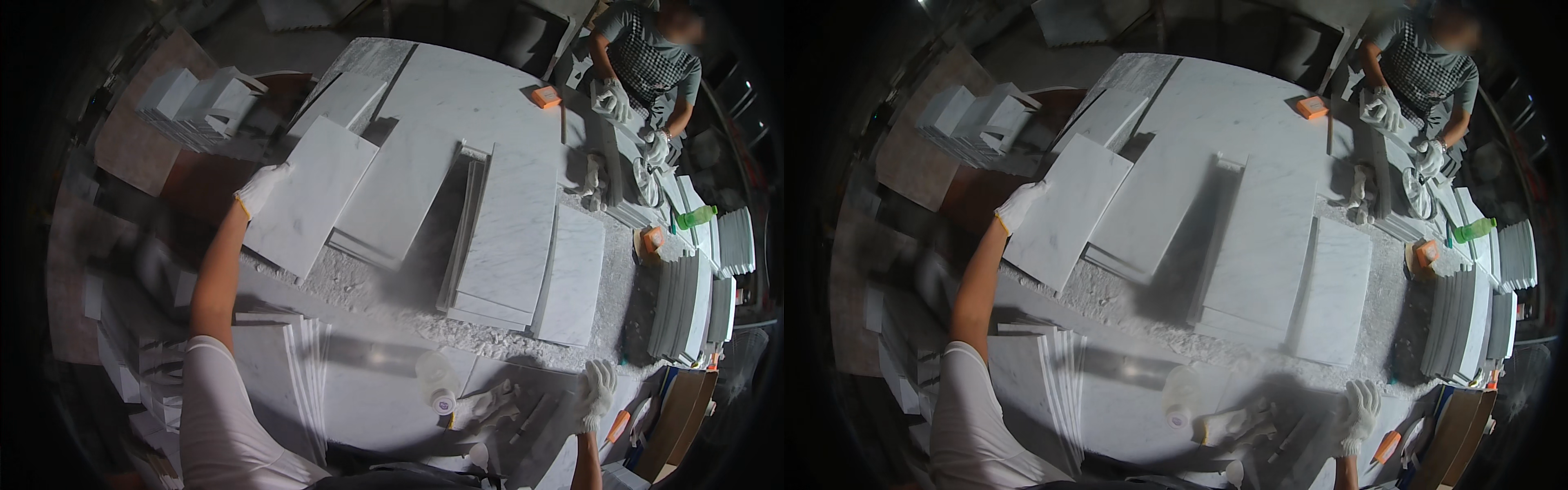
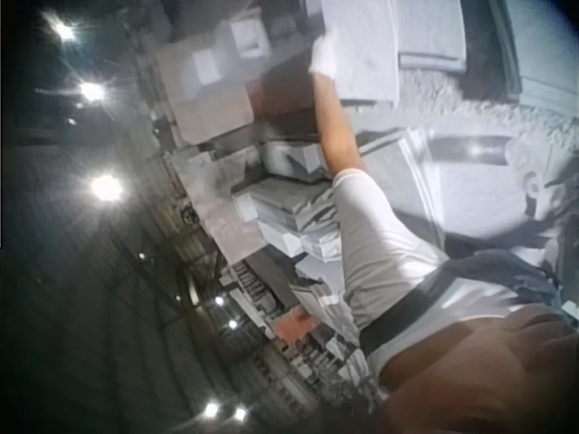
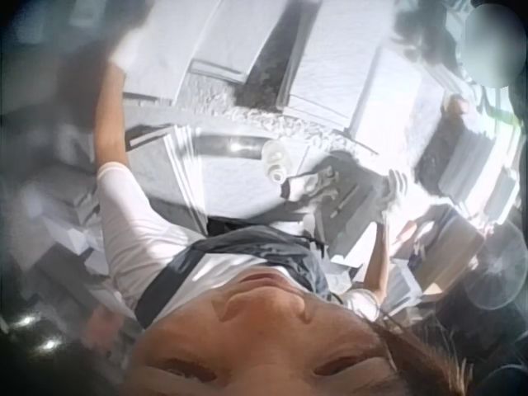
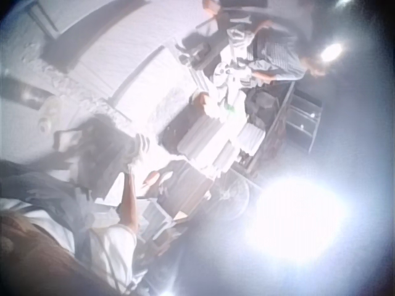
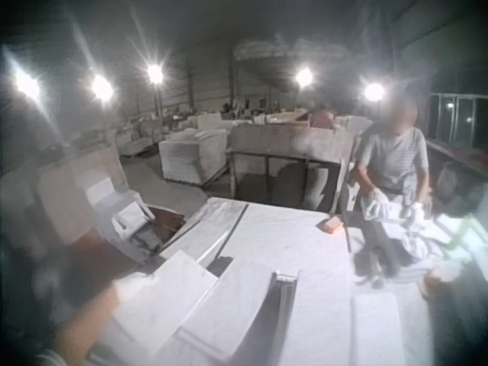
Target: The person repeatedly picks up white rectangular tiles from a workbench, wipes their surfaces with a cloth, and uses a small scraper to remove residue. The person stacks cleaned tiles on the left side of the table. A second worker is visible in the background performing similar actions.
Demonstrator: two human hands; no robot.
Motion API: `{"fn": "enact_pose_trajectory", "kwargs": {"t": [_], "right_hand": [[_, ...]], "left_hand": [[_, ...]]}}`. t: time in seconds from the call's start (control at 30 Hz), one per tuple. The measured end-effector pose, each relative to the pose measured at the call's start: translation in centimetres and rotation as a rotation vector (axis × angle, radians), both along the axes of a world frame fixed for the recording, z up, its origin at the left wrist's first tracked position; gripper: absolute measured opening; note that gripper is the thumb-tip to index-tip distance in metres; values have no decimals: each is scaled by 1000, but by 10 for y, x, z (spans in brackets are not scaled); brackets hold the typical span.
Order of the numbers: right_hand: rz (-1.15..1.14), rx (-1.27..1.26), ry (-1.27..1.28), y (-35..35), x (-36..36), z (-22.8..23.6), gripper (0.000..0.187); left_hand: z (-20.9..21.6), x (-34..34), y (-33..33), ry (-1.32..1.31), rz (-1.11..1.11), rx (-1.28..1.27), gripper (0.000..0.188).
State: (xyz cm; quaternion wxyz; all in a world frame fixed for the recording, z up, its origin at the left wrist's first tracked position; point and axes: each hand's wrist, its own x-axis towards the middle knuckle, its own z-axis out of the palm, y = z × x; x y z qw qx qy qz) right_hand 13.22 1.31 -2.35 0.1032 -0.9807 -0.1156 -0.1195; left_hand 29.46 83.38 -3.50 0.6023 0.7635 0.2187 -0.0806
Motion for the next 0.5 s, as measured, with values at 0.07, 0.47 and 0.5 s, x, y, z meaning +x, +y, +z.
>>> {"fn": "enact_pose_trajectory", "kwargs": {"t": [0.07,0.47,0.5], "right_hand": [[1,8,-9,-2,0,-2,27],[-8,-31,-13,-7,-1,-7,29],[-7,-45,-18,-7,-1,-6,29]], "left_hand": [[3,5,-1,-48,-3,-16,42],[61,36,-73,-91,-45,62,24],[65,39,-81,-97,-44,50,24]]}}
